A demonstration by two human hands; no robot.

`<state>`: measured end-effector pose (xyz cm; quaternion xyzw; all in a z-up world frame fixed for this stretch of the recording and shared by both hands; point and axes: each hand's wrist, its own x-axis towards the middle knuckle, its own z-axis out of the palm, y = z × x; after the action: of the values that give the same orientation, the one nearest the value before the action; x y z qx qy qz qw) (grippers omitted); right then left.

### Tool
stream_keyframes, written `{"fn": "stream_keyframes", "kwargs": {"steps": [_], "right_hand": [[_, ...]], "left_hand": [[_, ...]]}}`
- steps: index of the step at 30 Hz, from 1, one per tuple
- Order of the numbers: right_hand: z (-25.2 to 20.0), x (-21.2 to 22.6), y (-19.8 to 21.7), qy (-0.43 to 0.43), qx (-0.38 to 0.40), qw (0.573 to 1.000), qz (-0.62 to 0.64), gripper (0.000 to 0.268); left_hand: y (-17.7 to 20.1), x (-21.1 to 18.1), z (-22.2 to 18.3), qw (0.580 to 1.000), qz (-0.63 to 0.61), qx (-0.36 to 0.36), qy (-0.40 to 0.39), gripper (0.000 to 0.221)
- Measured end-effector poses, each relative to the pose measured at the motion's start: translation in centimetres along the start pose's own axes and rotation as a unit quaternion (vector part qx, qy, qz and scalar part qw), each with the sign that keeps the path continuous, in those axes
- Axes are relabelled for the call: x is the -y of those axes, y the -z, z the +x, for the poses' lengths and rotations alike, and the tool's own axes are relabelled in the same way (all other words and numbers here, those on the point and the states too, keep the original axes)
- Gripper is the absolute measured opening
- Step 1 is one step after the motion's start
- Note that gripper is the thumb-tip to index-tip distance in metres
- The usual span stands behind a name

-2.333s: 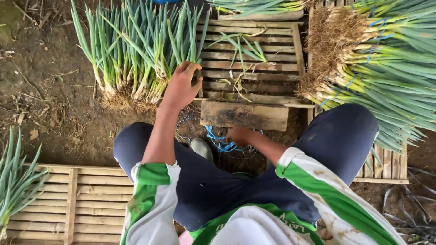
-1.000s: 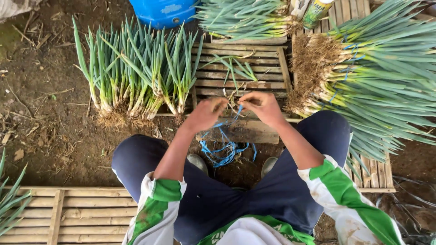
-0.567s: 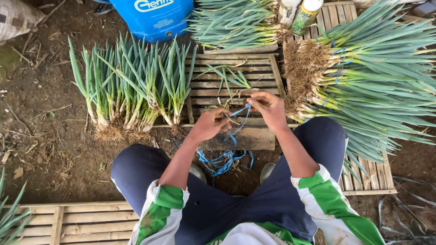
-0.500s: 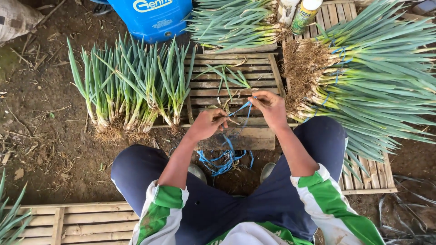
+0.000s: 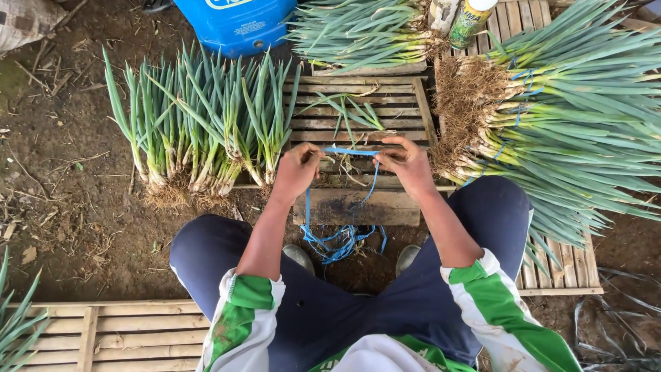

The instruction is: Bundling green onions into groups and tying them with blue plastic string.

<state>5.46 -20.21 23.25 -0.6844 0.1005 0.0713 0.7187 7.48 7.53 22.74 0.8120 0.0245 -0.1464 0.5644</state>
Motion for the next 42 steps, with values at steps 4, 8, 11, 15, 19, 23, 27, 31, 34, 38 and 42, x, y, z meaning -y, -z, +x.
{"fn": "stream_keyframes", "kwargs": {"steps": [4,8,11,15,19,23,27,31,34,38,42], "right_hand": [[-0.7,0.5,-0.6,-0.015,0.023,0.999,-0.017,0.040],[-3.0,1.9,-2.4,-0.122,0.192,0.951,-0.208,0.027],[-4.1,-1.8,-3.8,-0.157,0.341,0.872,-0.315,0.021],[-4.7,-2.5,-4.0,-0.102,0.527,0.749,-0.388,0.025],[-4.0,2.6,-3.7,-0.042,0.304,0.876,-0.371,0.023],[-1.4,-2.5,-2.2,0.074,0.135,0.985,-0.080,0.041],[-2.9,-1.7,-3.7,0.120,0.151,0.978,-0.076,0.074],[-2.6,-1.8,-3.6,0.134,0.131,0.977,-0.106,0.064],[-2.0,-2.6,-3.5,0.178,0.110,0.967,-0.147,0.031],[-1.5,-2.4,-3.1,0.203,0.058,0.962,-0.171,0.016],[-0.8,-2.7,-2.8,0.177,0.045,0.962,-0.202,0.010]], "left_hand": [[0.7,-1.2,-1.1,0.996,-0.074,-0.029,-0.044,0.027],[0.6,-2.5,-1.7,0.992,-0.115,-0.040,-0.046,0.023],[0.4,-2.7,-2.0,0.988,-0.146,-0.039,-0.040,0.020],[-0.1,-2.3,-1.8,0.991,-0.129,-0.022,-0.029,0.020],[0.1,-3.0,-2.9,0.994,-0.096,-0.003,-0.052,0.018],[-0.6,-4.0,-4.0,0.996,-0.039,0.013,-0.081,0.019],[-1.7,-4.6,-4.0,0.990,0.036,0.023,-0.137,0.017],[-2.2,-3.5,-3.1,0.983,0.057,0.046,-0.171,0.018],[-2.1,-3.2,-2.9,0.982,0.062,0.056,-0.169,0.018],[-2.1,-2.8,-2.6,0.983,0.050,0.072,-0.163,0.017],[-1.1,-5.2,-3.9,0.982,0.056,0.085,-0.159,0.016]]}}
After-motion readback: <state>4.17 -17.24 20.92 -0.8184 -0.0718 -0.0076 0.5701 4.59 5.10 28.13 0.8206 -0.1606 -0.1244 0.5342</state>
